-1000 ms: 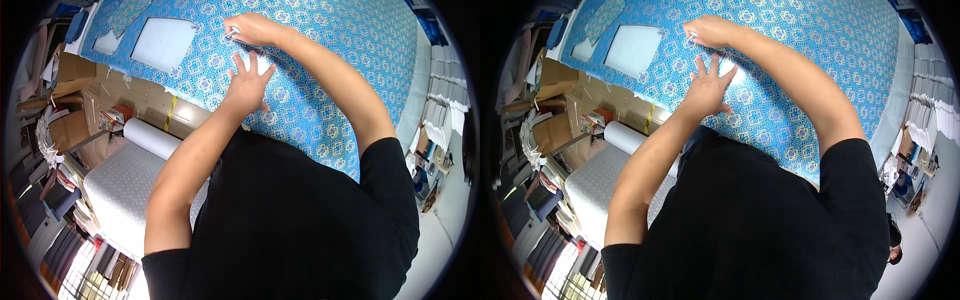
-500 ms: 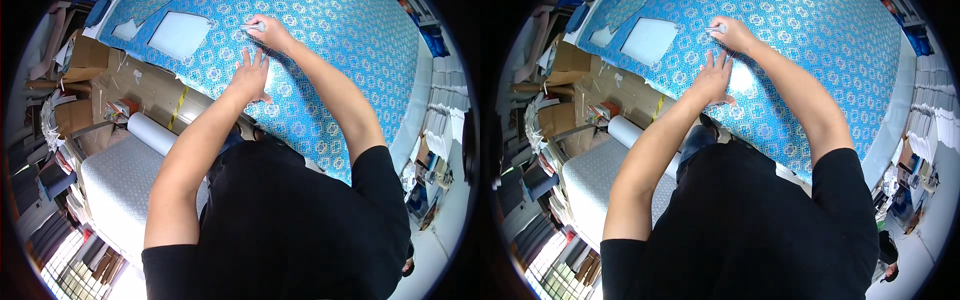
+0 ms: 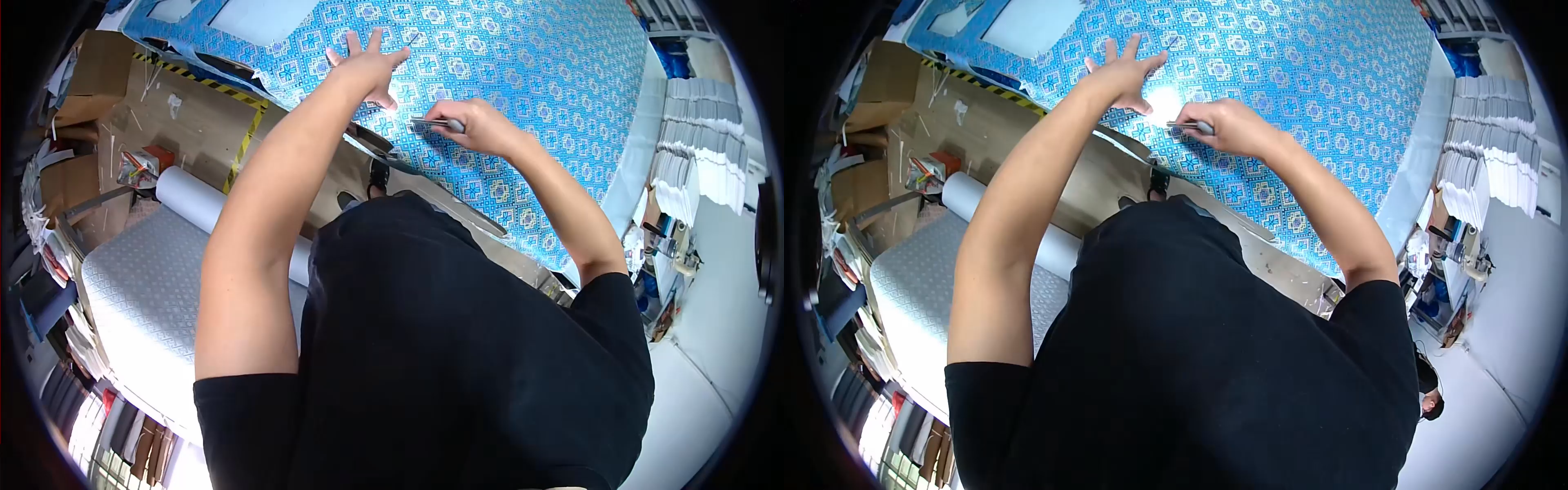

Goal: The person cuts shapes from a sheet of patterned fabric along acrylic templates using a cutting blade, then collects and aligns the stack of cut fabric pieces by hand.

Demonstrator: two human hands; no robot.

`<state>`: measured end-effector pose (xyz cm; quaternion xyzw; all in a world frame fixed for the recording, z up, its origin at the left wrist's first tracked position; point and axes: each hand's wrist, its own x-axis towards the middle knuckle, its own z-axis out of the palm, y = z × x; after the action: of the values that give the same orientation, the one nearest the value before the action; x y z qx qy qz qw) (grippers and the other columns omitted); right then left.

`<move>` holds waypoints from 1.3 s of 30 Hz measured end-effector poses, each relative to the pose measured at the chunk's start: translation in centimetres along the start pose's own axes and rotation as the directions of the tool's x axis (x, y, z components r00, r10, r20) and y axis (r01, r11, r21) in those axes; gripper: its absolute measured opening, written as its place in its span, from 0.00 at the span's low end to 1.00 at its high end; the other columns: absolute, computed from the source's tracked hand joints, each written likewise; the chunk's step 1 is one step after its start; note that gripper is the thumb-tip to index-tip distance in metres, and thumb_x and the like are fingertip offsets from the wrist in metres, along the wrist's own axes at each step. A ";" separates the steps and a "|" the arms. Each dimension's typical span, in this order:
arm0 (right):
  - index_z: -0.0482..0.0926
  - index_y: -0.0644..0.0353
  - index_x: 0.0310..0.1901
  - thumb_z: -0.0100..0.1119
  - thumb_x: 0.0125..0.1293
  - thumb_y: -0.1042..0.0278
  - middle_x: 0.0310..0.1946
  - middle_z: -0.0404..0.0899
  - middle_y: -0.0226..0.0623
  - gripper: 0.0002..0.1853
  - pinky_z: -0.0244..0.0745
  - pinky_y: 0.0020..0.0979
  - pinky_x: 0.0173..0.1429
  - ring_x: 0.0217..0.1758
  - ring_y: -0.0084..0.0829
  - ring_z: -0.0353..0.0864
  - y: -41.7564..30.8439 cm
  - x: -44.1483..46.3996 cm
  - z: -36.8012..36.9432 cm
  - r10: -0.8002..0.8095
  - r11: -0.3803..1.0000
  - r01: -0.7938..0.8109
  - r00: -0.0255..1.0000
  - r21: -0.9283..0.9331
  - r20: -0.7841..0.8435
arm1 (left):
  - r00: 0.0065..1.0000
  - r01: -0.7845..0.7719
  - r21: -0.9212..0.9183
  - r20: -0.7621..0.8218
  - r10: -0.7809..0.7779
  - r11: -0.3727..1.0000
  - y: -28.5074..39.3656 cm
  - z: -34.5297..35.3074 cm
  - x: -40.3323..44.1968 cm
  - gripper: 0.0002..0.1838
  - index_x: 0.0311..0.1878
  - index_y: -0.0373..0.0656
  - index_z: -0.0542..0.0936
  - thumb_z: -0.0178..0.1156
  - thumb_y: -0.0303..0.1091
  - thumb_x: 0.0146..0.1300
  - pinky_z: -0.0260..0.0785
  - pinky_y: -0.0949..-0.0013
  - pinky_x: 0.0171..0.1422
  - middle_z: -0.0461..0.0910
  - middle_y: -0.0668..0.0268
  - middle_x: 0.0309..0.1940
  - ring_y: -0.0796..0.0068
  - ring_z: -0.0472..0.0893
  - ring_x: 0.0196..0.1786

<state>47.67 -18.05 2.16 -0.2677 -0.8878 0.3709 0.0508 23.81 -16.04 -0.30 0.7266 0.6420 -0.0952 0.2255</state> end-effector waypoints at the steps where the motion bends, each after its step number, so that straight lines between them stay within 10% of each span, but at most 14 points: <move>1: 0.83 0.54 0.50 0.69 0.70 0.71 0.40 0.89 0.38 0.10 0.83 0.38 0.44 0.40 0.42 0.89 0.2 0.1 0.9 -0.008 0.998 0.011 0.998 -0.068 0.054 | 1.000 0.004 -0.025 0.003 -0.004 1.000 0.0 0.0 0.0 0.63 0.82 0.80 0.61 0.88 0.44 0.43 0.45 0.12 0.77 0.40 0.57 0.88 0.32 0.38 0.87; 25: 0.80 0.55 0.50 0.66 0.69 0.70 0.35 0.86 0.47 0.10 0.79 0.51 0.43 0.41 0.53 0.87 -0.5 3.6 0.1 -0.102 0.941 0.170 0.967 -0.293 0.234 | 0.999 0.037 -0.007 -0.040 -0.037 0.999 0.5 -0.2 -0.1 0.65 0.81 0.80 0.62 0.89 0.39 0.39 0.54 0.12 0.74 0.41 0.62 0.88 0.32 0.41 0.86; 39: 0.80 0.57 0.49 0.66 0.68 0.69 0.31 0.86 0.51 0.10 0.81 0.52 0.40 0.36 0.56 0.87 -1.6 3.0 4.1 0.022 0.974 -0.044 0.995 -0.224 -0.100 | 0.998 0.048 0.097 -0.039 -0.045 0.994 0.9 -0.3 0.2 0.64 0.81 0.79 0.62 0.88 0.36 0.40 0.58 0.12 0.72 0.43 0.61 0.88 0.29 0.45 0.85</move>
<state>43.21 -19.98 -0.04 -0.3039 -0.9161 0.2551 0.0571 24.63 -15.82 0.04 0.7232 0.6574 -0.1182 0.1755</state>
